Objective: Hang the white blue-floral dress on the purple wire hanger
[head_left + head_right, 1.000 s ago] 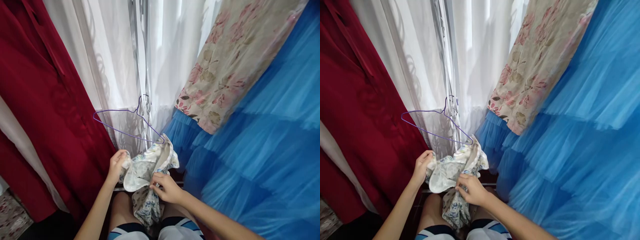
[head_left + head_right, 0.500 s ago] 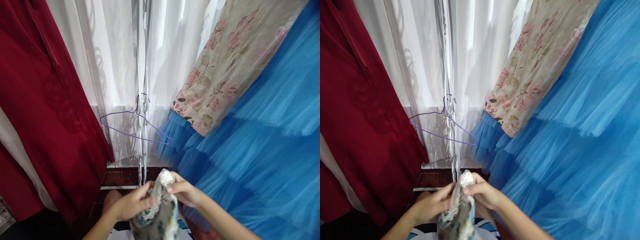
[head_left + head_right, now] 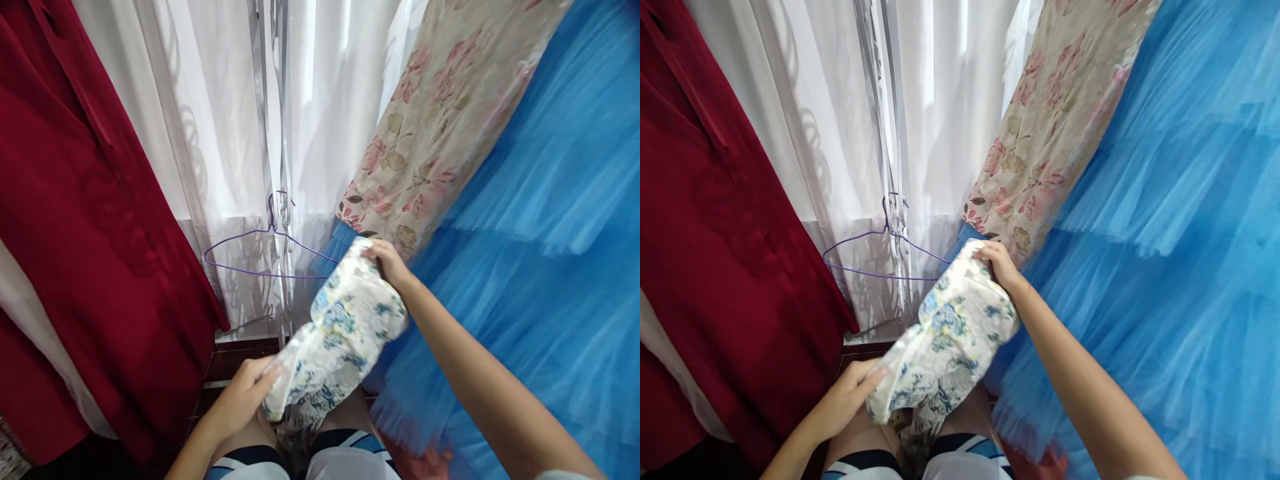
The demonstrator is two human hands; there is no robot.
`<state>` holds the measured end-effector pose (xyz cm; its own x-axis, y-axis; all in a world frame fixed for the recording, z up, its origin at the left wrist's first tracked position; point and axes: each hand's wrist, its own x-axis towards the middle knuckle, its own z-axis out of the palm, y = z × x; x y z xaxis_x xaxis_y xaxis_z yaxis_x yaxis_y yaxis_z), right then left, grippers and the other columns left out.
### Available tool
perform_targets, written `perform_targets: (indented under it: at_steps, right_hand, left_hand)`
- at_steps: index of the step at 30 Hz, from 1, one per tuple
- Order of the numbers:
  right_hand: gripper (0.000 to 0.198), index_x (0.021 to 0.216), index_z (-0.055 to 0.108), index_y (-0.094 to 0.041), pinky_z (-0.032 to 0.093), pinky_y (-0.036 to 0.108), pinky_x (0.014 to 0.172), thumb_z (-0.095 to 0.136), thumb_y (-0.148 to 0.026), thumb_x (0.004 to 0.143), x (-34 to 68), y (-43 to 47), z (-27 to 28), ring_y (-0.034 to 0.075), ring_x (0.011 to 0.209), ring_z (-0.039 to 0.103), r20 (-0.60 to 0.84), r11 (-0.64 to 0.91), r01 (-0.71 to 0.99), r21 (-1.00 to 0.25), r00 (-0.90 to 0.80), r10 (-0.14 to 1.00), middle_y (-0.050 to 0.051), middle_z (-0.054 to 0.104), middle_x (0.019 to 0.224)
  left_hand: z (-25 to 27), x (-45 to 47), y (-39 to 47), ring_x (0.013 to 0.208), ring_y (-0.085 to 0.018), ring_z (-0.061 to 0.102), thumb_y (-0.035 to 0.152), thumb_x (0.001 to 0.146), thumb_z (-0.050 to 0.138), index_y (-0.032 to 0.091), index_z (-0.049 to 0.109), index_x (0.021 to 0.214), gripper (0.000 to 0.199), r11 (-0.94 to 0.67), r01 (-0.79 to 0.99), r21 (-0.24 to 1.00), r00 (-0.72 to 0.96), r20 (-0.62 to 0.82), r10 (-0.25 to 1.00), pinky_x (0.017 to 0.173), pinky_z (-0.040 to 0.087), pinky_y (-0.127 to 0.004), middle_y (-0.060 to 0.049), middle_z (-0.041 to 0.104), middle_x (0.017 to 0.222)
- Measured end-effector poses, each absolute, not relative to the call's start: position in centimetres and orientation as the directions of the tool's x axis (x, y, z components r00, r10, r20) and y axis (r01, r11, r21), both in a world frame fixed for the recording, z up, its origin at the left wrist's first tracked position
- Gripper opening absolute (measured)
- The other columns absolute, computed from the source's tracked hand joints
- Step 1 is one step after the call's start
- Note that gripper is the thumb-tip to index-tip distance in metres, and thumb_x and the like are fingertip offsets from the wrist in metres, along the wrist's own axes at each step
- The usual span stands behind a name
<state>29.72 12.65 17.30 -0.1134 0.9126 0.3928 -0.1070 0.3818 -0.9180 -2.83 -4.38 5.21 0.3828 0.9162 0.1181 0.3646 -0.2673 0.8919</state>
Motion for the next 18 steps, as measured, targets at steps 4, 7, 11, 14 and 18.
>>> perform_targets:
  at_steps: [4,7,11,14,18]
  right_hand:
    - [0.026,0.072,0.063,-0.015,0.038,0.022,0.049,0.080,-0.033,0.063,25.4,16.8,18.4,0.010,0.051,0.051,0.338,0.327,-0.084,-0.941,-0.261,0.904,-0.004,0.061,0.060]
    - [0.032,0.076,0.062,-0.015,0.043,0.023,0.054,0.081,-0.039,0.066,21.7,17.4,18.5,0.011,0.055,0.056,0.315,0.296,-0.110,-0.949,-0.379,0.870,-0.002,0.064,0.064]
    - [0.036,0.090,0.068,-0.013,0.050,0.026,0.061,0.081,-0.036,0.066,19.8,16.3,18.5,0.015,0.064,0.064,0.284,0.247,-0.141,-0.959,-0.489,0.825,0.002,0.071,0.076]
    - [0.041,0.102,0.070,-0.014,0.052,0.025,0.063,0.079,-0.033,0.066,20.2,15.6,18.5,0.015,0.066,0.067,0.250,0.174,-0.190,-0.966,-0.518,0.818,0.002,0.073,0.079]
    - [0.039,0.102,0.073,-0.014,0.054,0.027,0.069,0.077,-0.028,0.067,20.6,15.4,18.3,0.017,0.072,0.070,0.181,0.058,-0.229,-0.972,-0.567,0.804,0.004,0.076,0.084]
  left_hand:
    - [7.2,-5.3,-3.3,0.082,-0.021,0.057,0.045,0.098,0.045,0.017,0.068,0.112,0.040,-0.324,0.297,0.898,0.213,0.269,0.939,0.075,0.047,-0.028,-0.005,0.067,0.089]
    - [8.2,-7.6,-2.3,0.082,-0.022,0.060,0.048,0.093,0.053,0.016,0.069,0.109,0.039,-0.357,0.257,0.898,-0.049,0.381,0.923,0.081,0.049,-0.031,-0.006,0.069,0.090]
    - [8.8,-12.2,-0.3,0.073,-0.023,0.063,0.050,0.081,0.067,0.015,0.071,0.096,0.038,-0.323,0.096,0.941,-0.323,0.337,0.884,0.073,0.052,-0.034,-0.006,0.070,0.082]
    - [8.5,-15.6,1.4,0.063,-0.022,0.061,0.038,0.073,0.071,0.017,0.070,0.077,0.022,-0.228,0.222,0.948,-0.137,0.262,0.955,0.060,0.050,-0.030,-0.004,0.066,0.068]
    - [8.5,-18.1,4.2,0.057,-0.021,0.059,0.023,0.064,0.071,0.019,0.061,0.054,0.014,-0.267,0.429,0.863,-0.065,0.325,0.944,0.060,0.047,-0.029,0.000,0.058,0.053]
